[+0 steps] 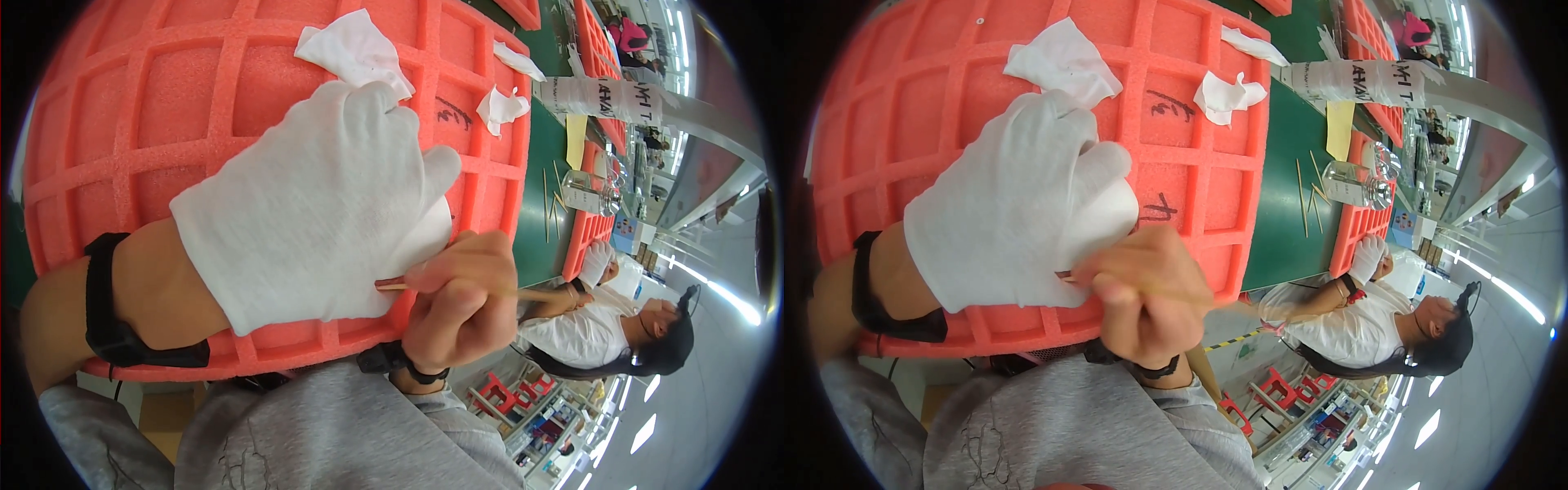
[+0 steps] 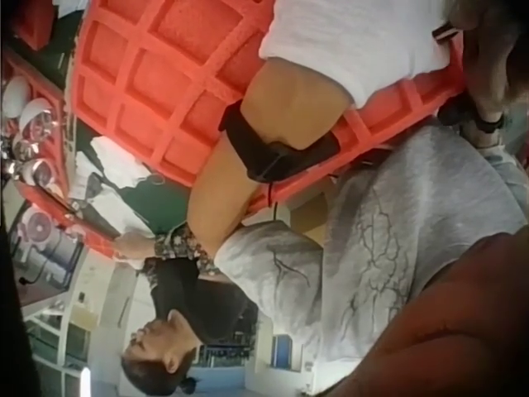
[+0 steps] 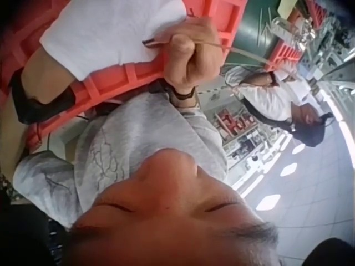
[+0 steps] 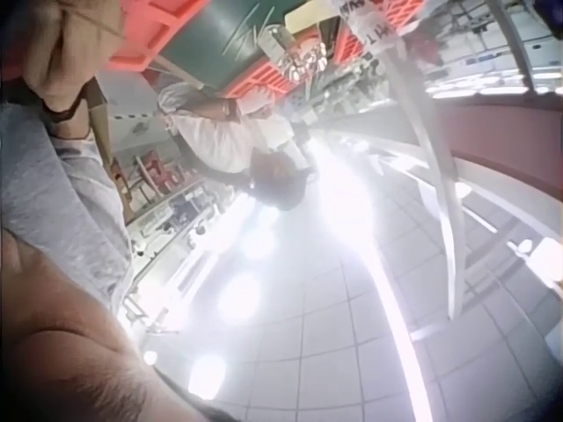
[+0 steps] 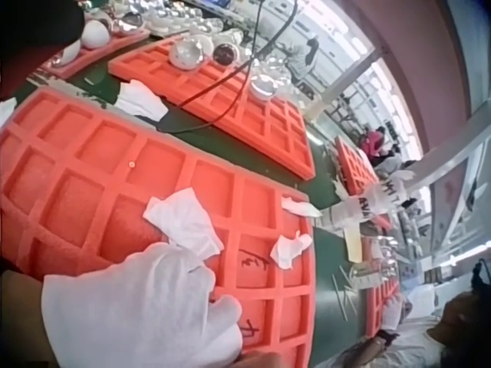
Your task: The person wipes a round electronic device with a cloth and uses a wooden stick to clean its ports and crevices. The person then applies a substance to the seams with the stick and wipes the device again.
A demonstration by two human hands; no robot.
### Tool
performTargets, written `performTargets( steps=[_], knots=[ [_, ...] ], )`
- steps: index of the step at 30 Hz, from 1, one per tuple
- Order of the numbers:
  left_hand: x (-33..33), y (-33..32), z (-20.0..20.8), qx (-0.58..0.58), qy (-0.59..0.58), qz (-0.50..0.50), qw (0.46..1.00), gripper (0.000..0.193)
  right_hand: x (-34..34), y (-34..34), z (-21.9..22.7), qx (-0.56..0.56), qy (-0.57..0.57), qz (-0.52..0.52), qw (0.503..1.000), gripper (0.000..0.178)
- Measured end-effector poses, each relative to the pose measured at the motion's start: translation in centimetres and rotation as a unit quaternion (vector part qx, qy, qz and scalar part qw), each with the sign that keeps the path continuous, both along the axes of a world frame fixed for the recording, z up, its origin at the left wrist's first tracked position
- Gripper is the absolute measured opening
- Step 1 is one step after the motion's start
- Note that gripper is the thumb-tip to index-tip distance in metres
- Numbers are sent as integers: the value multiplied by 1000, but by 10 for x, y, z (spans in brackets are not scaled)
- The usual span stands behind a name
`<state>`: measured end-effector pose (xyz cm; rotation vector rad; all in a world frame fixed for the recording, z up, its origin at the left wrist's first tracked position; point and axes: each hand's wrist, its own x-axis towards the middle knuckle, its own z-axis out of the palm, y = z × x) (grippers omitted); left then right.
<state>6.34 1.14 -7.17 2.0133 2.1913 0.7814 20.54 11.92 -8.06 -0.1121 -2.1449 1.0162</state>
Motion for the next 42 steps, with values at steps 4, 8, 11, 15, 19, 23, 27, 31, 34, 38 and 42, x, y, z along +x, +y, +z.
performTargets(
  steps=[4,8,11,15,19,23,27,31,34,38,42],
  knots=[
    [2,-3,-1,9,-8,18,1000,64,0,-5,3,37,-7,12,999,40],
    [1,-4,1,9,-44,26,999,63,1,-12,4,-152,30,-4,988,38],
    [2,-6,0,-6,-53,18,998,63,2,-11,2,-242,95,17,965,32],
    [0,-2,2,-26,-40,1,999,65,6,-6,2,-208,68,-6,976,32],
    [-1,1,-1,-28,-52,0,998,68,1,-3,-3,-37,39,-34,998,43],
    [1,-1,-3,-32,-69,8,997,72,2,-5,-2,-63,22,-19,998,43],
    [2,0,-4,-31,-100,28,994,74,8,-5,-2,-76,21,-21,997,43],
    [1,-2,-3,-35,-109,24,993,76,13,-5,1,-149,57,13,987,30],
    [0,-4,-3,-23,-92,10,995,76,12,-6,2,-107,40,17,993,31],
    [1,-1,-2,-31,-74,16,997,77,6,5,0,66,19,77,995,31],
    [0,-1,-5,-17,-42,15,999,80,12,-4,6,-148,-27,17,989,41]
  ],
)
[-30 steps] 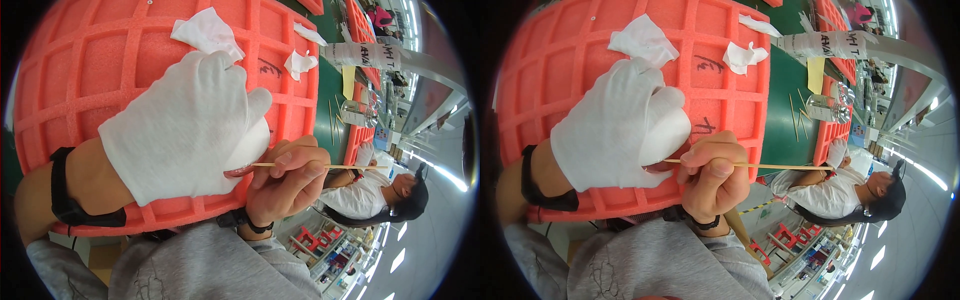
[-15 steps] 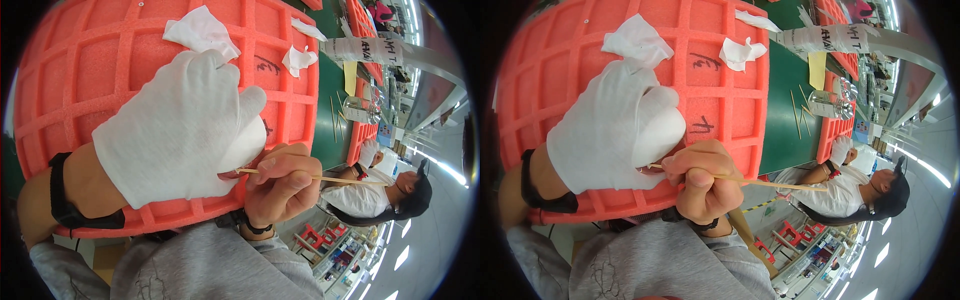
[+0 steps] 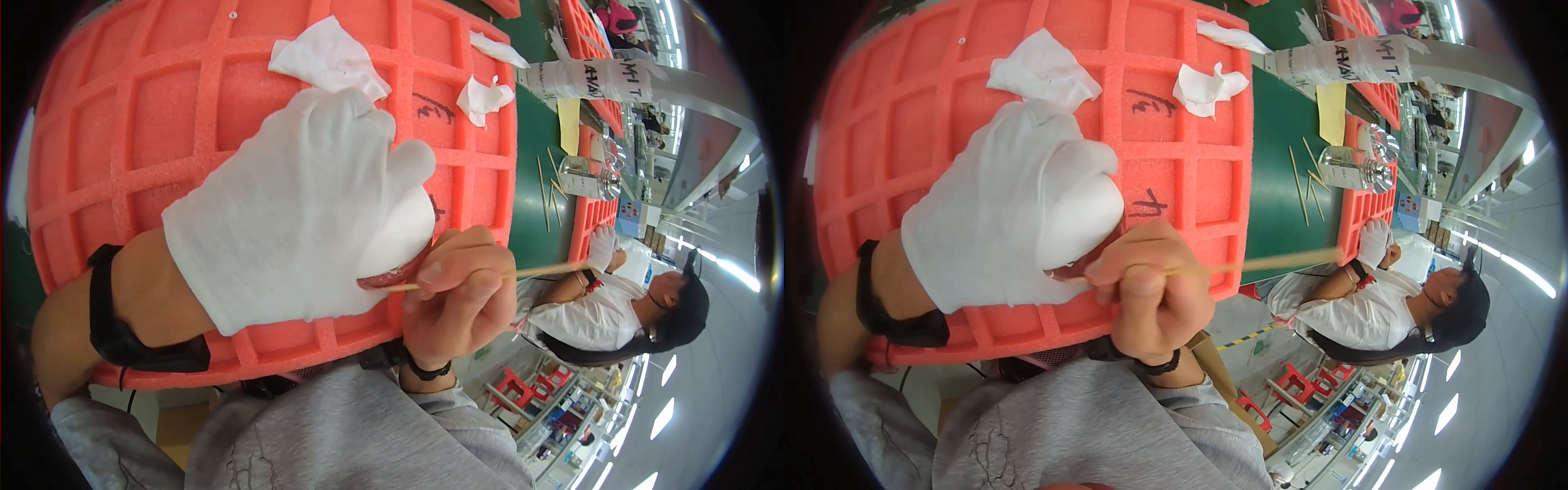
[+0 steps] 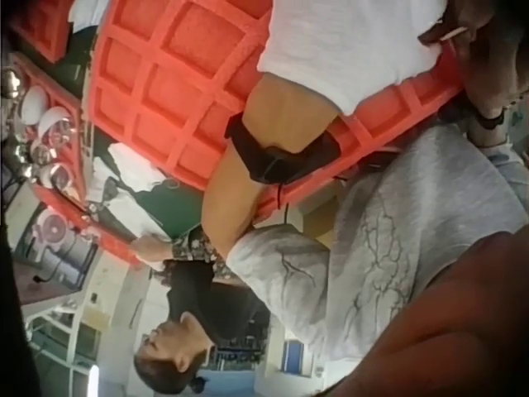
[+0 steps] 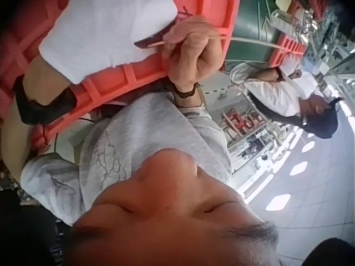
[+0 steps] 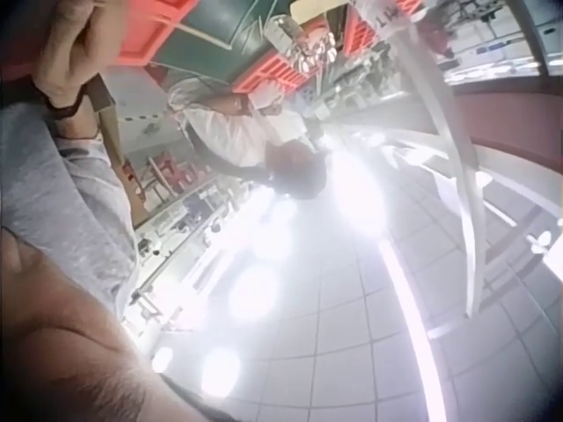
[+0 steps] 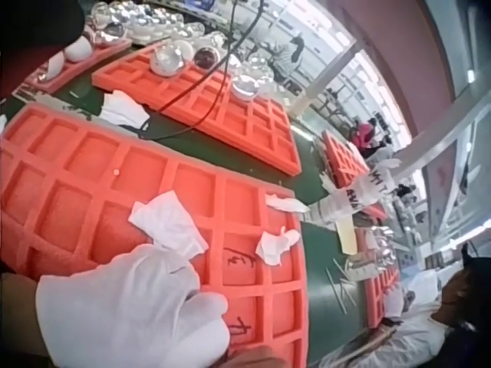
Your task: The person wipes a round electronic device with a cloth and uses a wooden stick to clean its ports and crevices. The person then applies a substance to the seams with the stick and wipes the device again.
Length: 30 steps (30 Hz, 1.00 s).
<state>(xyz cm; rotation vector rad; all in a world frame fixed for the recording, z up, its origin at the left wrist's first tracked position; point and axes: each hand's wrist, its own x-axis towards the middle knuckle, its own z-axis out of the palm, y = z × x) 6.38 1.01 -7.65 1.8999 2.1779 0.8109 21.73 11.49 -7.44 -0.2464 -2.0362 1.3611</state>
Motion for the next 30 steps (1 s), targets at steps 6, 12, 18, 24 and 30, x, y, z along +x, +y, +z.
performTargets(
  steps=[6,12,18,24,30],
  knots=[
    [-9,1,-10,103,-31,-64,992,78,6,7,2,-28,72,-20,997,38],
    [9,-8,9,64,22,11,998,72,25,8,17,187,-47,-94,977,11],
    [15,-4,16,25,-5,50,998,71,22,-3,13,242,-94,-142,955,25],
    [15,-1,18,16,1,58,998,71,22,2,17,288,-74,-140,944,25],
    [11,4,15,28,37,50,998,52,14,15,31,357,-105,-92,924,25]
  ],
)
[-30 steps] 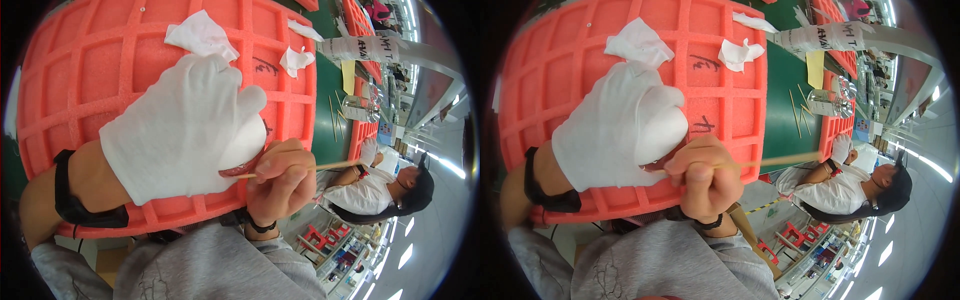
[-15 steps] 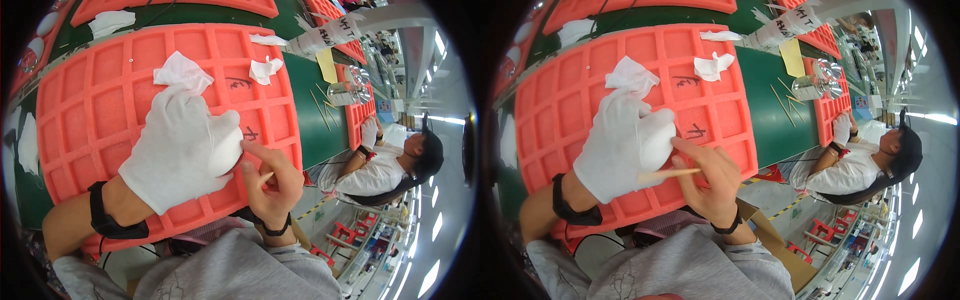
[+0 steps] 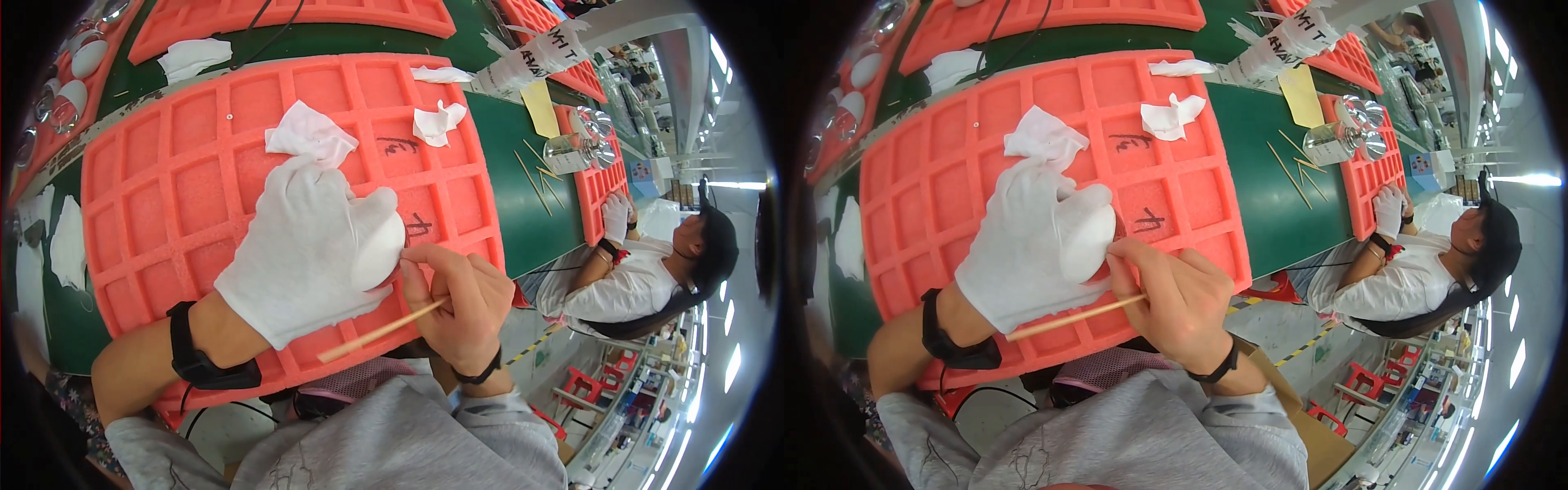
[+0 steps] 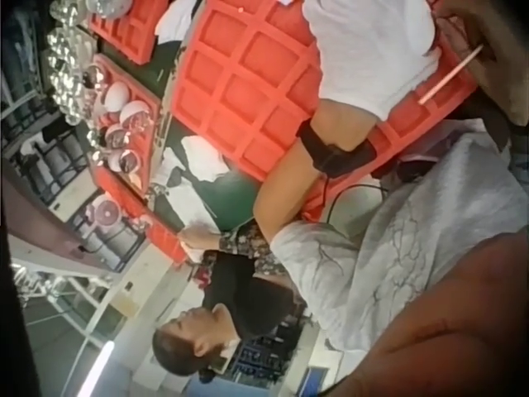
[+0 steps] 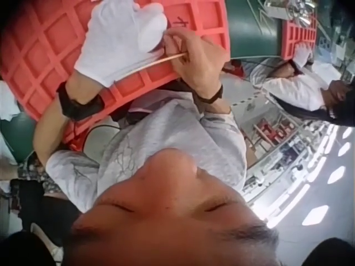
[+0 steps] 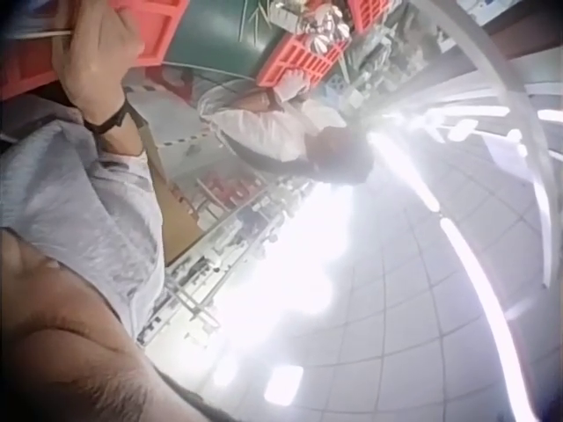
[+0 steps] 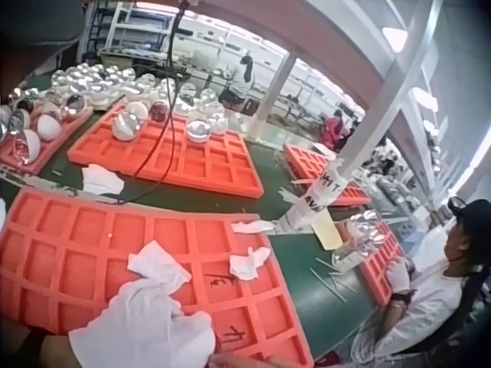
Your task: The person wipes a round electronic device with a cloth and uses a wooden stick to clean its ports and crevices. The person then applies a substance to the seams with the stick and wipes the device again.
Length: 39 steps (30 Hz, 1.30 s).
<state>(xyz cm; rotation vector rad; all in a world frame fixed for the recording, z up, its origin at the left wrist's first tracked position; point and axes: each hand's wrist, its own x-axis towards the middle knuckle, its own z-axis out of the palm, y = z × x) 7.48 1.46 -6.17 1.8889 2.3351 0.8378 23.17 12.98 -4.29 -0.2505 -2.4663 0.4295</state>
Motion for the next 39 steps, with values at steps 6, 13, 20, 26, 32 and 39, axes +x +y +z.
performTargets(
  steps=[6,13,20,26,32,39],
  knots=[
    [-9,3,11,-17,52,-60,997,34,-9,16,40,267,-250,107,925,22],
    [0,1,2,38,70,-43,996,29,-12,7,54,317,-325,131,881,24],
    [-8,9,-5,158,14,-84,984,24,-23,12,45,149,-227,145,951,20],
    [-3,18,-15,110,-53,-128,984,23,-16,17,37,76,-174,136,972,17],
    [-10,17,-6,52,-28,-173,983,36,-5,26,29,23,-155,144,977,16],
    [-8,13,-10,59,-106,-141,982,58,8,21,4,-1,-90,159,983,16]
  ],
)
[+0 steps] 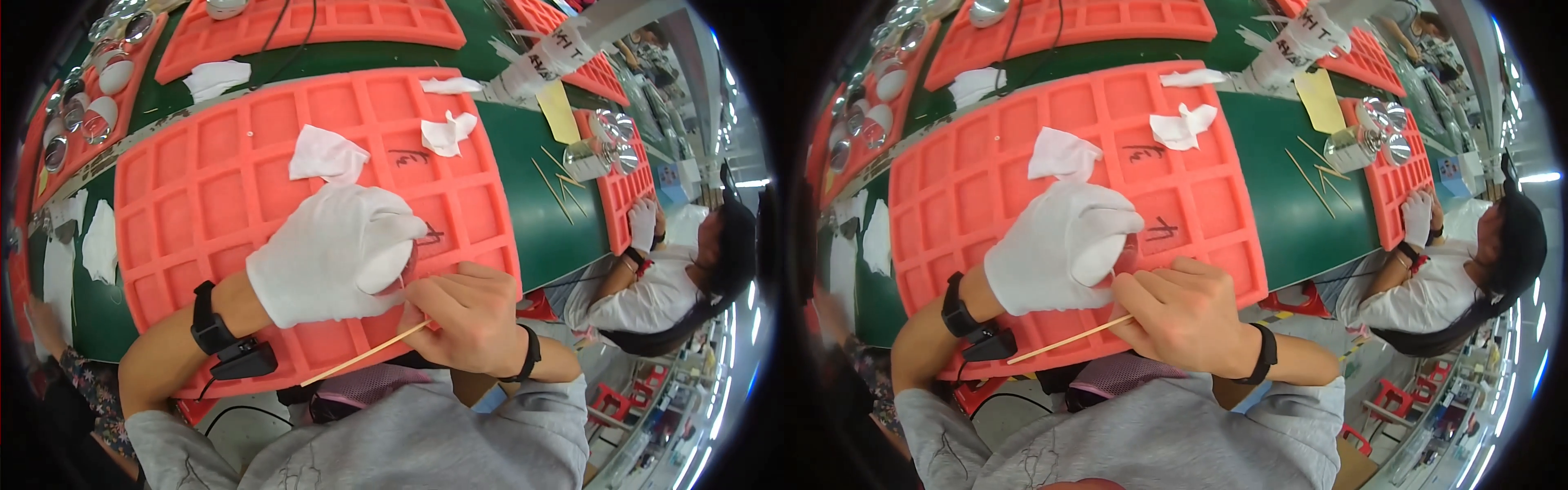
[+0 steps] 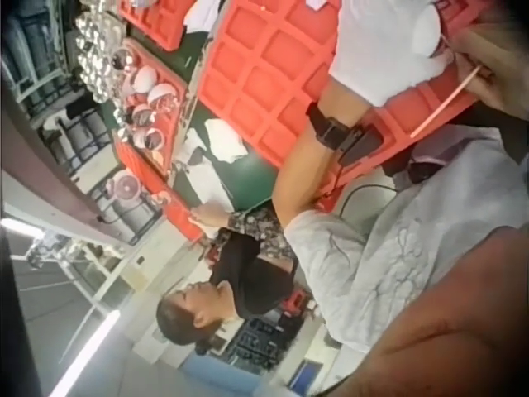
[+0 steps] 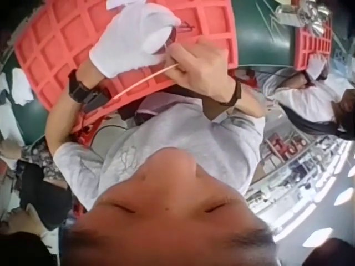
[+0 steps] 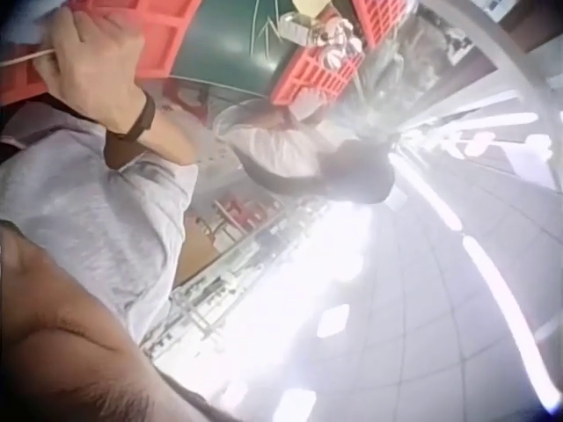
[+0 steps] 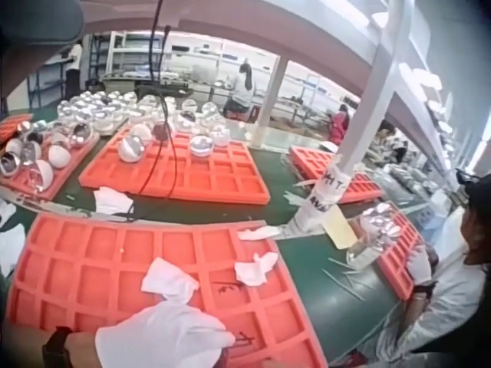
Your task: The person wipes a round electronic device with a cloth and uses a wooden stick to clean its ports and crevices. The person then applies a substance to the seams with the stick and wipes the device again.
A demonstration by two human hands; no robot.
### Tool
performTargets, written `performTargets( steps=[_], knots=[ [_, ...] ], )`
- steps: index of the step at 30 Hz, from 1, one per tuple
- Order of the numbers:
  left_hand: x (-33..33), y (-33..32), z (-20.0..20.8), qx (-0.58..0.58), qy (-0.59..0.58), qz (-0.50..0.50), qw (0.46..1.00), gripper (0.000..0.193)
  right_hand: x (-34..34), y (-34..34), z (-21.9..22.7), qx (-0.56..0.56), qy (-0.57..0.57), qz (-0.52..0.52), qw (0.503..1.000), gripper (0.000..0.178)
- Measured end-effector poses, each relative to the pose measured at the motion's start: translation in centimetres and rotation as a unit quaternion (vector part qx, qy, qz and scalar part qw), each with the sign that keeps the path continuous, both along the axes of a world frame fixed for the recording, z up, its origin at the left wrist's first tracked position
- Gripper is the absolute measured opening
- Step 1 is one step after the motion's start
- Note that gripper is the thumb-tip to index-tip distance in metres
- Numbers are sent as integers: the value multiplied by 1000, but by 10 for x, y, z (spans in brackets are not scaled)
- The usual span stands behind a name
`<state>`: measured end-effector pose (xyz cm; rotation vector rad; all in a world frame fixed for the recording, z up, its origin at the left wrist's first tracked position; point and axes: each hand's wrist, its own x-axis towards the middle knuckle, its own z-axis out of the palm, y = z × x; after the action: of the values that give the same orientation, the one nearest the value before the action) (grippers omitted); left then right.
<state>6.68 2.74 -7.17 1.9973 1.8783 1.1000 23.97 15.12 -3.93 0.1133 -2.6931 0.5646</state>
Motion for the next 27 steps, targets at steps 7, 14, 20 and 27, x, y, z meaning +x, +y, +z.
performTargets(
  steps=[7,14,20,27],
  knots=[
    [6,1,1,-12,-13,8,1000,65,16,-10,-14,-84,27,-14,996,16],
    [2,3,13,31,-17,11,999,52,14,-7,-15,-146,53,-53,986,15],
    [3,3,40,-33,109,-43,993,31,8,3,-12,-126,113,-68,983,16],
    [11,-5,19,90,101,-10,991,13,-3,-1,1,-107,73,-36,991,15]
  ],
)
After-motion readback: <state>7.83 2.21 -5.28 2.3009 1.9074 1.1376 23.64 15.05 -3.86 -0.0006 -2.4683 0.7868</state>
